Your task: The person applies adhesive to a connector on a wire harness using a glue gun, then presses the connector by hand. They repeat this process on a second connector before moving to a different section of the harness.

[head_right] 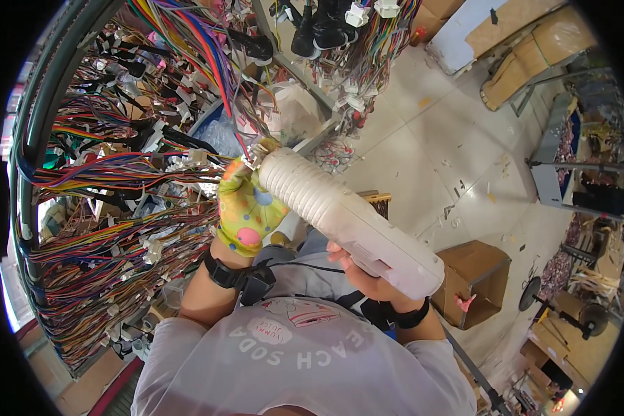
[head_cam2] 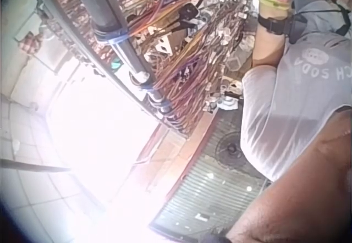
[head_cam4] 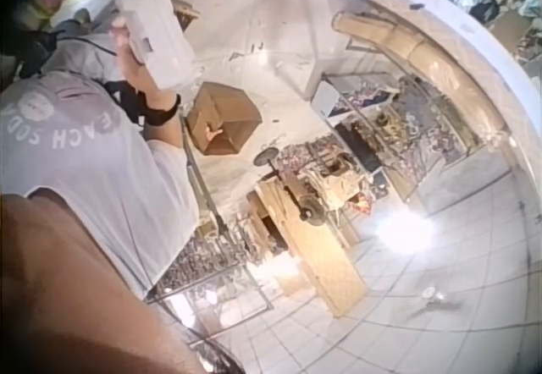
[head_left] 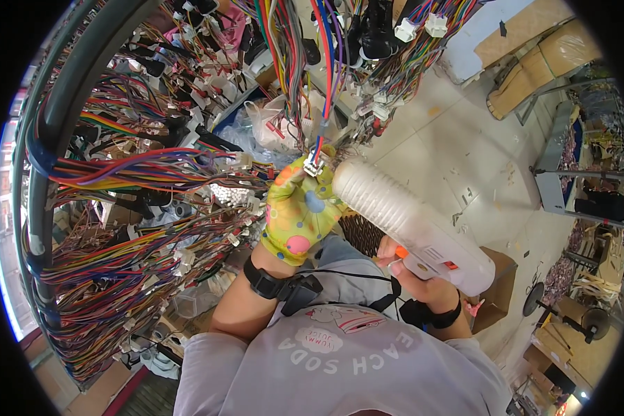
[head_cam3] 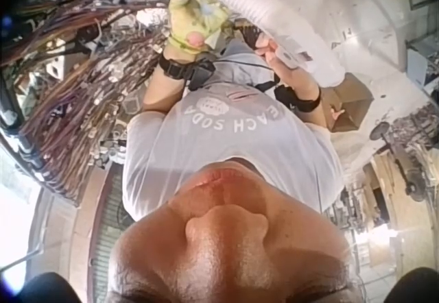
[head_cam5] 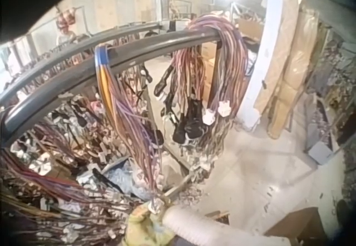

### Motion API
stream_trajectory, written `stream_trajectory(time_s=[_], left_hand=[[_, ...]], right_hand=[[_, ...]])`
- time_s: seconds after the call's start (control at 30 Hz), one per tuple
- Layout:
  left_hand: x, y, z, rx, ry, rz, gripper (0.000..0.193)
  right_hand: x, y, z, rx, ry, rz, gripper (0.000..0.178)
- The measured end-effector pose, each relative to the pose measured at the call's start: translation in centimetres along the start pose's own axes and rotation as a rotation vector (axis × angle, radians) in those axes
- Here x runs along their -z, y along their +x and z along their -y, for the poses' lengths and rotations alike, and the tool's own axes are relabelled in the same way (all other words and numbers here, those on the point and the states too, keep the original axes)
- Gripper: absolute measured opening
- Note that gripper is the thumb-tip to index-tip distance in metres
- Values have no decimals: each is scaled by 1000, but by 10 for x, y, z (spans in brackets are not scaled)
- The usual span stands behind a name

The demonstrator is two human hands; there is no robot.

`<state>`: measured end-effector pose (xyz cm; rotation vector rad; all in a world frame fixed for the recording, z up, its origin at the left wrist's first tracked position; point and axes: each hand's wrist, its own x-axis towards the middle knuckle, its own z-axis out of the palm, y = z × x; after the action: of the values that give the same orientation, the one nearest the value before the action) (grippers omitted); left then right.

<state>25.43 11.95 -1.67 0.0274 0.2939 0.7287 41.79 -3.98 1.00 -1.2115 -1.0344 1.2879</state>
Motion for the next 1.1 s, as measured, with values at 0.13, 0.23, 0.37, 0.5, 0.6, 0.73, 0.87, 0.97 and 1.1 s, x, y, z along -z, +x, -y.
stream_trajectory(time_s=[0.13, 0.23, 0.37, 0.5, 0.6, 0.73, 0.87, 0.97, 1.1], left_hand=[[7, 1, 1, -2, -43, -18, 38], [-2, -1, 2, -31, 30, -55, 37], [-10, 1, 4, -26, 36, -115, 36], [-2, 1, 2, 0, -17, -57, 36], [-5, 0, 2, -14, 32, -52, 36], [1, 3, 2, -81, 161, -59, 37], [4, 0, 5, -234, 299, 228, 40], [8, 1, 3, -200, 268, 240, 44], [-3, 4, 3, -137, 240, -62, 37]], right_hand=[[1, 1, -3, 1, 8, 7, 23], [2, 0, 3, 13, -82, 31, 23], [1, 0, 0, -9, -56, 5, 25], [-2, -2, -1, 3, 56, -15, 27], [-3, -4, 3, -29, 40, -35, 25], [2, -5, 0, -1, -12, 13, 22], [0, -4, 1, -8, 29, -8, 22], [4, -5, 0, 21, -73, 37, 21], [5, -6, -2, 34, -129, 48, 23]])
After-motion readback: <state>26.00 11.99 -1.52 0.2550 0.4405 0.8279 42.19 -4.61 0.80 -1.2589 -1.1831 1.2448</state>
